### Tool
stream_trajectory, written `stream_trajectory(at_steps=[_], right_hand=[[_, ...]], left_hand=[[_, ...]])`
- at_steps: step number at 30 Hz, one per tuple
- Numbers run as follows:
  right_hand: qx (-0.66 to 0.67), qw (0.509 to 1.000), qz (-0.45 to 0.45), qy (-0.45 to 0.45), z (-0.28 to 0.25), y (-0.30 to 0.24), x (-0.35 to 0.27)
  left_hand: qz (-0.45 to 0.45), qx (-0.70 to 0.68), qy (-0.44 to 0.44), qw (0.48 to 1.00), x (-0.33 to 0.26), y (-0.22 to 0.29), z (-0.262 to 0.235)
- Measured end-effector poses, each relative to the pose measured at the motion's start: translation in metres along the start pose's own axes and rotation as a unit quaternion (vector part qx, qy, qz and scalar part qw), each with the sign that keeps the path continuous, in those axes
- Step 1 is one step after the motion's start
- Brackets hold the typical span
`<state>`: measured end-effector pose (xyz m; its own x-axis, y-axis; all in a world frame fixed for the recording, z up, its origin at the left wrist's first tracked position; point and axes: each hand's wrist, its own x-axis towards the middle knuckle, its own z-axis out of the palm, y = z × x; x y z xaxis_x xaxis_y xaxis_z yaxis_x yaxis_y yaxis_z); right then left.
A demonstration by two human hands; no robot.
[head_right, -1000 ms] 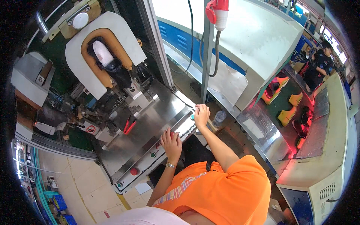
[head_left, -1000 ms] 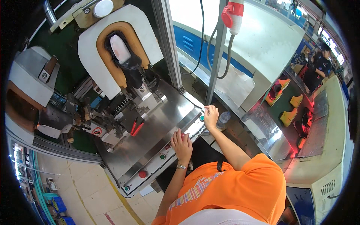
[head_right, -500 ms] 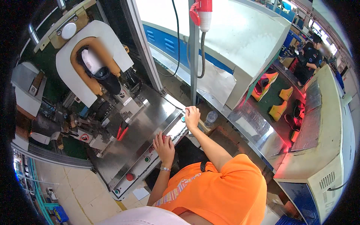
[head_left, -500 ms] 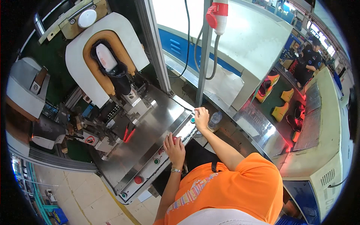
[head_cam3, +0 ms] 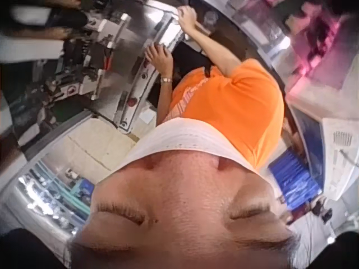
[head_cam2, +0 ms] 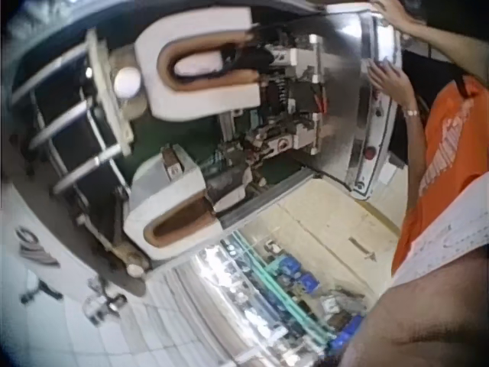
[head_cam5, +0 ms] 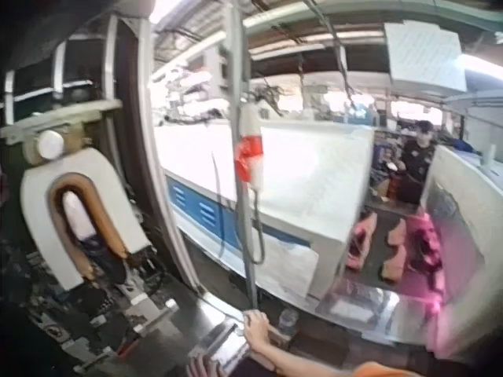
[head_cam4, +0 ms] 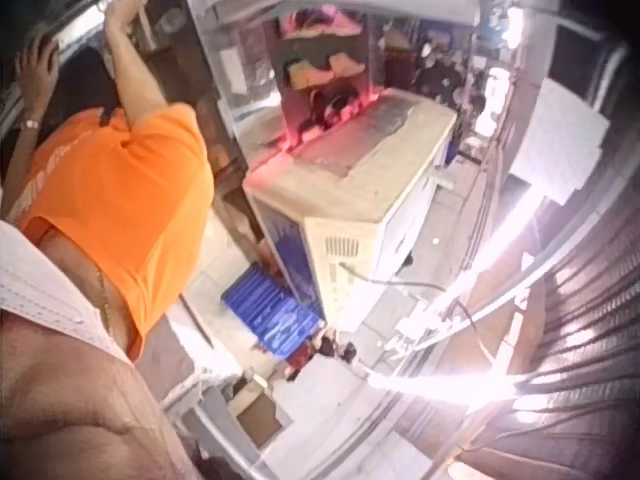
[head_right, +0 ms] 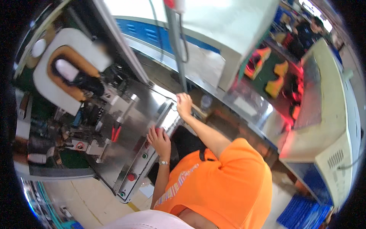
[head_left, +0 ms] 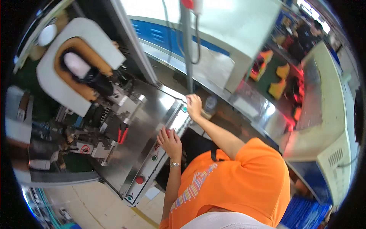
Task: The person places black shoes into a machine, presses buttons to operate it, and removes the shoes. The person repeats this process multiple times, handling the shoes one at a time and placing them on a nearby surface after processing.
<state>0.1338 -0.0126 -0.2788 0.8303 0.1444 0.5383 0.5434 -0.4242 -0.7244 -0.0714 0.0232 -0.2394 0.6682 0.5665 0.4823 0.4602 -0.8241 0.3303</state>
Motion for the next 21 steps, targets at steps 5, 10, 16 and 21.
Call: stream_trajectory(at_steps=[5,10,16,21], right_hand=[[-0.01,1.0,0.023,-0.002,-0.003,-0.001,-0.001],[-0.012,0.999,0.033,0.003,-0.002,-0.002,0.0],[0.026,0.998,0.065,-0.01,-0.007,0.003,0.003],[0.012,0.998,0.033,0.053,-0.077,0.036,-0.003]], left_hand=[[0.001,0.005,-0.024,1.0,-0.001,0.002,0.003],[0.017,0.022,-0.018,0.999,0.0,0.002,0.001],[0.015,0.017,-0.008,1.0,0.002,0.002,0.004],[0.032,0.015,-0.011,0.999,-0.001,0.002,0.001]])
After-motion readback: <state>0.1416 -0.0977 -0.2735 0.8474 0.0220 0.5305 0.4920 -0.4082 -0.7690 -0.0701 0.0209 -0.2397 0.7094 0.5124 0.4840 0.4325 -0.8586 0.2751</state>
